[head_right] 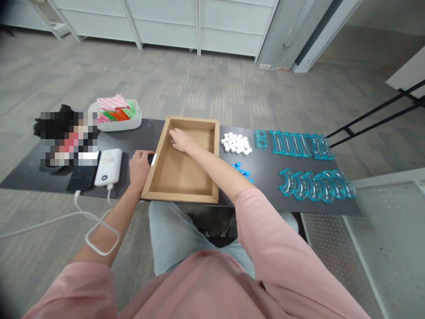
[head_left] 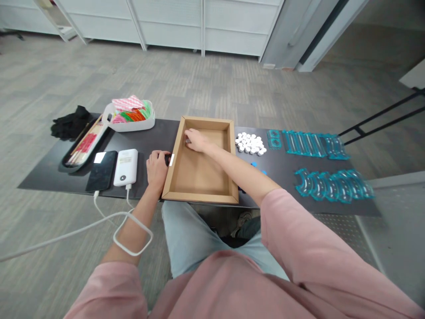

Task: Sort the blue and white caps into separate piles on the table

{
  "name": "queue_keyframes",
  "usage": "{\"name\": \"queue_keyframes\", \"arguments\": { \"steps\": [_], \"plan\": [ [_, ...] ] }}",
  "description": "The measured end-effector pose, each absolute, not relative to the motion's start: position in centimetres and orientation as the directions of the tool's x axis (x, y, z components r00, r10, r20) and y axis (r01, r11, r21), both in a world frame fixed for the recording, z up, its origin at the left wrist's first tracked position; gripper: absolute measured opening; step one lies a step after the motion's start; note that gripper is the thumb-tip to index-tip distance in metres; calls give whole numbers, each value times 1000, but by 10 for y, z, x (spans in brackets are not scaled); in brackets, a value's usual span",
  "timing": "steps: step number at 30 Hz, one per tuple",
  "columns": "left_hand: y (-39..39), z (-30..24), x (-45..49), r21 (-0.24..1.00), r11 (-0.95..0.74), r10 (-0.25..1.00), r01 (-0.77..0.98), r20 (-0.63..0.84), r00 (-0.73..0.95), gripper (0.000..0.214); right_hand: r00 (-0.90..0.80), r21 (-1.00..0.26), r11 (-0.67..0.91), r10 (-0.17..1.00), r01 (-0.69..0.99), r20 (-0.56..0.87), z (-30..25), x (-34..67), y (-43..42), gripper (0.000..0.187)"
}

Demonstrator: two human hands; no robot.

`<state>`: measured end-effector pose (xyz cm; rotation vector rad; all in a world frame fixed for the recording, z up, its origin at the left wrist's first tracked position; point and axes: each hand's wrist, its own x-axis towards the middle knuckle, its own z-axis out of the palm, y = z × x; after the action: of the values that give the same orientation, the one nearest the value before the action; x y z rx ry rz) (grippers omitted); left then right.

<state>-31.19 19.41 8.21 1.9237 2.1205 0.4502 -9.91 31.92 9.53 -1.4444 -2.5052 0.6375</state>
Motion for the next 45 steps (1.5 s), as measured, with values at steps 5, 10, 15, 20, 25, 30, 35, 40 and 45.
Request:
{"name": "queue_keyframes", "arguments": {
  "steps": [5,10,15,20,25,30,35,40,45],
  "plan": [
    [197,75,-316,373,74,995,925,36,-94,44,-663,-588,552,748,591,36,102,-59,271,35],
    [200,71,-318,351,71,995,933,47,-94,41,-451,-691,428,877,582,164,114,42,217,24],
    [201,72,-318,335,66,995,940,48,-87,43,47,-771,131,978,624,205,106,159,173,17],
    [200,75,-317,306,91,992,948,56,-113,42,298,-784,-58,940,619,166,79,212,150,27],
    [200,77,-317,342,91,994,935,30,-107,44,344,-818,-139,936,558,76,49,208,158,36],
    [200,77,-321,444,62,992,894,70,-103,42,392,-887,-46,907,458,155,32,208,154,41],
    [201,74,-321,486,40,990,873,100,-101,34,365,-877,50,897,478,250,19,203,104,46],
    [204,75,-319,553,9,981,833,155,-113,28,185,-800,137,937,584,295,17,182,77,60],
    [202,77,-323,651,-30,950,758,253,-180,26,-69,-694,207,973,690,222,27,167,102,62]
  ]
}}
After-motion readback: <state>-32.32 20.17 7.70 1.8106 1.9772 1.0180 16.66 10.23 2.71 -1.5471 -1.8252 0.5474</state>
